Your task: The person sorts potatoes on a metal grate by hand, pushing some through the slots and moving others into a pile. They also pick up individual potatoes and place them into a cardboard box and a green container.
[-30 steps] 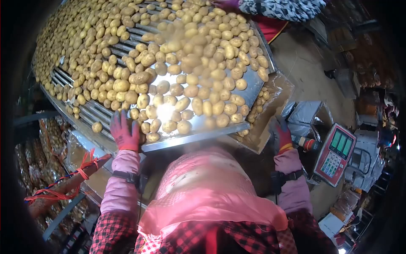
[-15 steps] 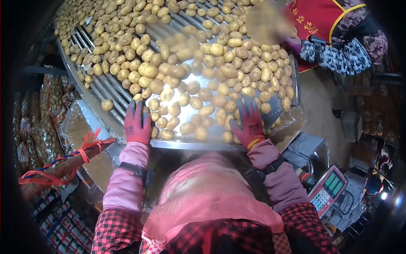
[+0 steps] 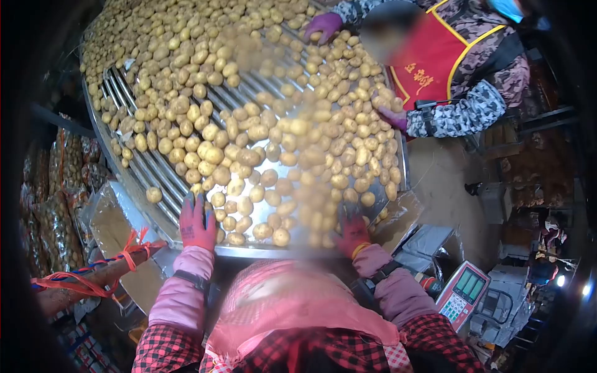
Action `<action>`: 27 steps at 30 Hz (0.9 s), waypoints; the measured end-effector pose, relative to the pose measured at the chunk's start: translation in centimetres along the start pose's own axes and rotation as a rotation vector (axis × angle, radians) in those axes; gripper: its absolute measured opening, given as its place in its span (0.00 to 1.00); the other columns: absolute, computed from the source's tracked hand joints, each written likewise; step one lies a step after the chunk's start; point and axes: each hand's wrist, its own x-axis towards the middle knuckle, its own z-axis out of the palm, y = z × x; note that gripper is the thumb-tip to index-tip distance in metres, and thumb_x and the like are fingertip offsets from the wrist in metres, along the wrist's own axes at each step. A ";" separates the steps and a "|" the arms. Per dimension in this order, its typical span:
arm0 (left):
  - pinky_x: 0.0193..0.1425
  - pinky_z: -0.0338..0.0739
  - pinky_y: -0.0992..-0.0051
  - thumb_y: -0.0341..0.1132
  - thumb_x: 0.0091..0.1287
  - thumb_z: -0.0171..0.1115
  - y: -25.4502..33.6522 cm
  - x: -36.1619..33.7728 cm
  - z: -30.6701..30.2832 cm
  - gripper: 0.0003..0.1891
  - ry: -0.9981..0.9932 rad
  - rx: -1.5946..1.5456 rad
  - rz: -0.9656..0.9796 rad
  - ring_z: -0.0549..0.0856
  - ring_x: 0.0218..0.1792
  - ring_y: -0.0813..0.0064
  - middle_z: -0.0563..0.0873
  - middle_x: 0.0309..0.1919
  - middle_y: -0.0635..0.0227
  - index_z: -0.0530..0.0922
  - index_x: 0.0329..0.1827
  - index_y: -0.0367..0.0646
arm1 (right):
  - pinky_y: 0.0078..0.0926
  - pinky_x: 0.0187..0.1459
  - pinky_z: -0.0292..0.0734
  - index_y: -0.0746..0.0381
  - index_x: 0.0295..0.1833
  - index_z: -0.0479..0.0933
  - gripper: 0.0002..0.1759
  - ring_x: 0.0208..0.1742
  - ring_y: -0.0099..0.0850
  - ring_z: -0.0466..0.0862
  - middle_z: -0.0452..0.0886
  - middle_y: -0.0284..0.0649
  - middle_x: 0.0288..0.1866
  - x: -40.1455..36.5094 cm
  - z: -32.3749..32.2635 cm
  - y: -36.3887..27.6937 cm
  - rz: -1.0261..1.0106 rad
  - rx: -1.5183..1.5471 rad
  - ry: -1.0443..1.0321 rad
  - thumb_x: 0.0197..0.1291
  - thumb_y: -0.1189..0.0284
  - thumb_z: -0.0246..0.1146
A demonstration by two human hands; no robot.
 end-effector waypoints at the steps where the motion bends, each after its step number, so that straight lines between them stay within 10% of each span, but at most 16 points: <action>1: 0.78 0.63 0.52 0.38 0.68 0.65 0.2 -0.1 0.0 0.31 0.017 0.001 -0.005 0.70 0.73 0.41 0.71 0.73 0.43 0.72 0.76 0.44 | 0.52 0.78 0.57 0.64 0.82 0.56 0.52 0.79 0.60 0.63 0.60 0.67 0.79 0.2 -0.4 -0.2 0.026 0.048 -0.099 0.60 0.47 0.65; 4: 0.78 0.63 0.50 0.36 0.68 0.64 0.5 -0.1 -0.6 0.28 0.018 -0.084 0.022 0.71 0.72 0.39 0.72 0.72 0.41 0.75 0.73 0.44 | 0.40 0.80 0.59 0.61 0.81 0.60 0.43 0.82 0.50 0.61 0.60 0.53 0.83 0.7 -2.0 -1.2 0.085 -0.168 -0.206 0.64 0.56 0.64; 12: 0.78 0.61 0.50 0.38 0.68 0.61 1.4 -0.1 -1.6 0.32 -0.028 -0.067 0.000 0.68 0.74 0.39 0.69 0.74 0.40 0.70 0.76 0.39 | 0.50 0.81 0.53 0.56 0.83 0.57 0.51 0.84 0.56 0.53 0.55 0.51 0.85 -0.4 0.9 -0.3 -0.023 0.071 0.139 0.59 0.49 0.68; 27: 0.77 0.63 0.50 0.37 0.66 0.62 1.1 -0.7 -1.7 0.32 0.023 -0.095 0.070 0.69 0.72 0.39 0.69 0.74 0.40 0.72 0.74 0.39 | 0.48 0.81 0.54 0.59 0.82 0.59 0.49 0.84 0.52 0.55 0.56 0.49 0.84 -1.0 -0.2 -1.7 0.015 -0.010 0.078 0.61 0.47 0.68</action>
